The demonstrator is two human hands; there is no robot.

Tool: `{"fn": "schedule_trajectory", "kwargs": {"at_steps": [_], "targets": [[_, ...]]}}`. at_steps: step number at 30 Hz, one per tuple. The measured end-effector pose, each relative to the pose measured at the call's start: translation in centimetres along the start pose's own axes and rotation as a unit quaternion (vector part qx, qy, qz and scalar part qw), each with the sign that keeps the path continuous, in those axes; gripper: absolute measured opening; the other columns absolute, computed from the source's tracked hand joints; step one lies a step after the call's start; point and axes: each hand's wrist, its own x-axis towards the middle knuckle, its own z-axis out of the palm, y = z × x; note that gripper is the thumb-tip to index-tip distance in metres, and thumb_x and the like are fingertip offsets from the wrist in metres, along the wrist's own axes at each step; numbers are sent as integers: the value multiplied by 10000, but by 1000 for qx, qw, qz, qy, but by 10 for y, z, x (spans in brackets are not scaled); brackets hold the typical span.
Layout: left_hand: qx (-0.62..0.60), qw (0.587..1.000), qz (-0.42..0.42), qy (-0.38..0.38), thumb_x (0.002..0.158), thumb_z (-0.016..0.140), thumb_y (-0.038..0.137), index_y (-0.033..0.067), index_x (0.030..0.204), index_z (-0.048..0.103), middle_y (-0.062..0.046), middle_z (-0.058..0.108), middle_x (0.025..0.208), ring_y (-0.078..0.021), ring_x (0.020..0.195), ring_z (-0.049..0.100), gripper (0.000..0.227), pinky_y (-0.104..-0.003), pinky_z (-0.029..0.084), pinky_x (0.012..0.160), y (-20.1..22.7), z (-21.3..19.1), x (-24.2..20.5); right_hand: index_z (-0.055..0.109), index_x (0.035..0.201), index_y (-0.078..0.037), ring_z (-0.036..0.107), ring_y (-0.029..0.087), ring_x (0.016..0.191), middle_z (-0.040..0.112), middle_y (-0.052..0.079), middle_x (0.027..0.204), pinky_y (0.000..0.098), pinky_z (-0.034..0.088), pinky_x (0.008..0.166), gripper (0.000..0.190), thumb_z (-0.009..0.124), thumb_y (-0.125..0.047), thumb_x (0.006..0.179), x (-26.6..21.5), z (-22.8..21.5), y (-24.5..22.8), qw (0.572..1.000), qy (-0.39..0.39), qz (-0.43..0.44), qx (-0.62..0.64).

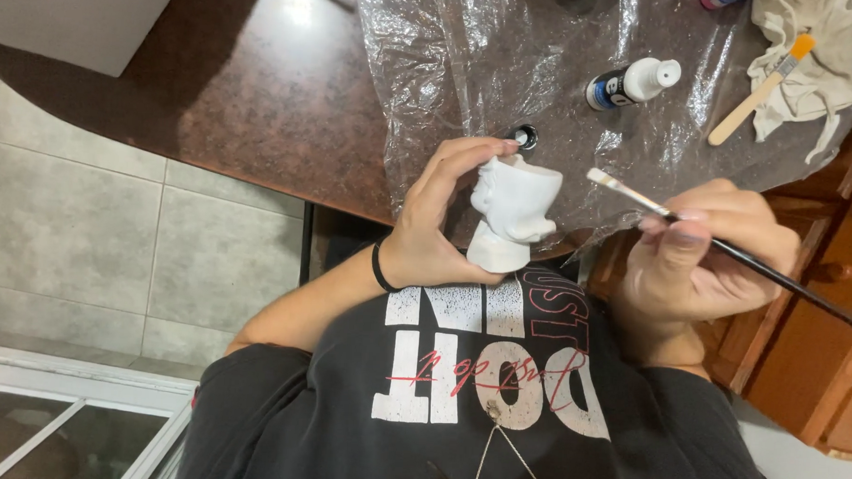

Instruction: Painting a small white figurine using a paintbrush and black paint

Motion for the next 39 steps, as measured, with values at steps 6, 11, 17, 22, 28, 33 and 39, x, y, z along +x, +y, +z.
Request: {"fn": "schedule_trajectory", "kwargs": {"at_steps": [6,11,17,22,28,33,39], "targets": [[57,994,54,75,788,995,263,114,1493,380,-146,522,1458,-328,1386,561,947,-475,469,1242,-4,8,-1,560,1042,-12,608,94,558,629,133,916,186,530,454,52,603,-42,1045,-22,-25,-19,972,-102,206,40],[50,989,100,94,775,980,381,93,1482,402,-122,535,1465,-326,1385,573,958,-492,479,1249,-7,9,-5,535,987,-29,611,153,589,583,71,711,223,474,538,77,589,-79,964,-38,-24,-30,987,-20,143,71],[56,975,177,126,751,963,441,65,1452,410,-179,550,1407,-377,1320,597,969,-521,520,1169,-14,12,-12,586,1232,20,806,222,898,718,177,1125,234,746,722,246,553,65,992,-42,-52,-34,950,-266,94,132],[56,973,182,134,738,966,441,76,1452,411,-144,560,1391,-340,1305,611,975,-517,520,1160,-16,12,-13,582,1110,-43,746,249,691,729,218,929,331,614,635,119,513,-113,1043,-34,-28,-69,965,-241,100,3],[20,959,215,181,642,1034,262,-44,1339,505,-249,617,1251,-501,1210,594,927,-562,504,1053,-14,19,-4,694,872,94,627,270,502,693,178,740,363,537,417,138,619,-20,894,-15,-9,-64,966,-258,16,27],[52,973,179,136,781,917,480,74,1461,415,-139,550,1408,-354,1313,601,938,-516,525,1154,-16,13,-12,586,1131,-66,697,220,734,695,102,906,325,570,627,194,486,31,995,-11,-21,-83,936,-331,77,-86],[47,974,179,128,811,861,527,84,1471,410,-142,545,1416,-349,1326,587,914,-518,525,1164,-16,12,-12,607,979,11,554,228,562,618,145,794,331,482,528,165,442,15,966,-3,-11,-87,943,-316,79,-62]]}}
